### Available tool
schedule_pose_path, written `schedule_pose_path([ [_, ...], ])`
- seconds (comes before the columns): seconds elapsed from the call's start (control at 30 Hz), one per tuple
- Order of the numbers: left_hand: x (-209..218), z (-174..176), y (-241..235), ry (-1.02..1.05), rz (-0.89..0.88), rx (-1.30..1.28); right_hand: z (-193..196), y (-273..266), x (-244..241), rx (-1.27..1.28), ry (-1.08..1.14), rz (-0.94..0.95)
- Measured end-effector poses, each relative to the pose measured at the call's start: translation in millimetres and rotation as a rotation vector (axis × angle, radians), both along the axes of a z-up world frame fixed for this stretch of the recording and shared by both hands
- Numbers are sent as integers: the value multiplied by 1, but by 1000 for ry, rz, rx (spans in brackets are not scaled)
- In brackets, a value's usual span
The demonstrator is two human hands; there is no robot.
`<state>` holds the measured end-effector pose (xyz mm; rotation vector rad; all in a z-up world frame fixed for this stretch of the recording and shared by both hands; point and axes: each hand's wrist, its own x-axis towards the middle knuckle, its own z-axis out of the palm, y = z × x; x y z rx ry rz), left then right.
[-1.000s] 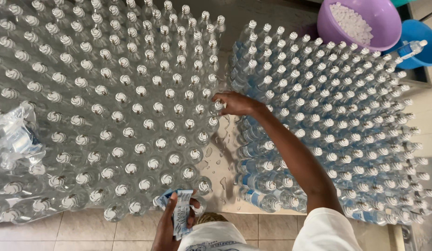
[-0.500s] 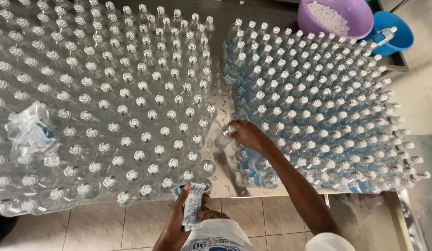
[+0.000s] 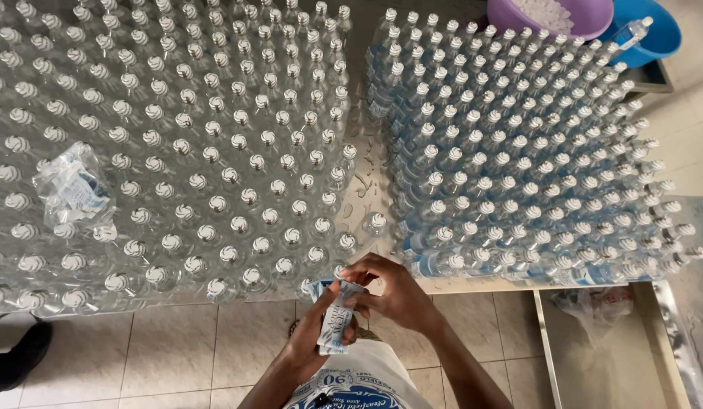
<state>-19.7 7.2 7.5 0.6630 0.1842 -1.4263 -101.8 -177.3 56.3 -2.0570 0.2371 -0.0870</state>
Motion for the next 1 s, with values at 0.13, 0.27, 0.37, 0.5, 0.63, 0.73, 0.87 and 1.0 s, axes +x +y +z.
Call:
schedule_pose_path([
  [0.13, -4, 0, 2, -31, -30, 27, 5, 8, -6, 159, 24, -156],
  [0.27, -6, 0, 2, 16, -9, -28, 13, 5, -9, 84, 12, -189],
  [0.37, -4, 1, 1, -14, -11, -61, 13, 0, -10, 45, 13, -190],
  [0.5, -5, 2, 0, -87, 40, -62, 16, -9, -11, -132, -11, -137],
  [0.63, -4, 3, -1, -121, 103, 10, 18, -24, -14, -204, 5, -117],
  [0.73, -3, 3, -1, -165, 123, 62, 16, -40, -15, -319, -56, -56],
  [0.87, 0, 8, -4, -196, 109, 86, 2, -66, -11, -113, -34, -193],
  [1.0, 1, 10, -8, -174, 113, 117, -35, -87, 4, 30, -146, -324],
])
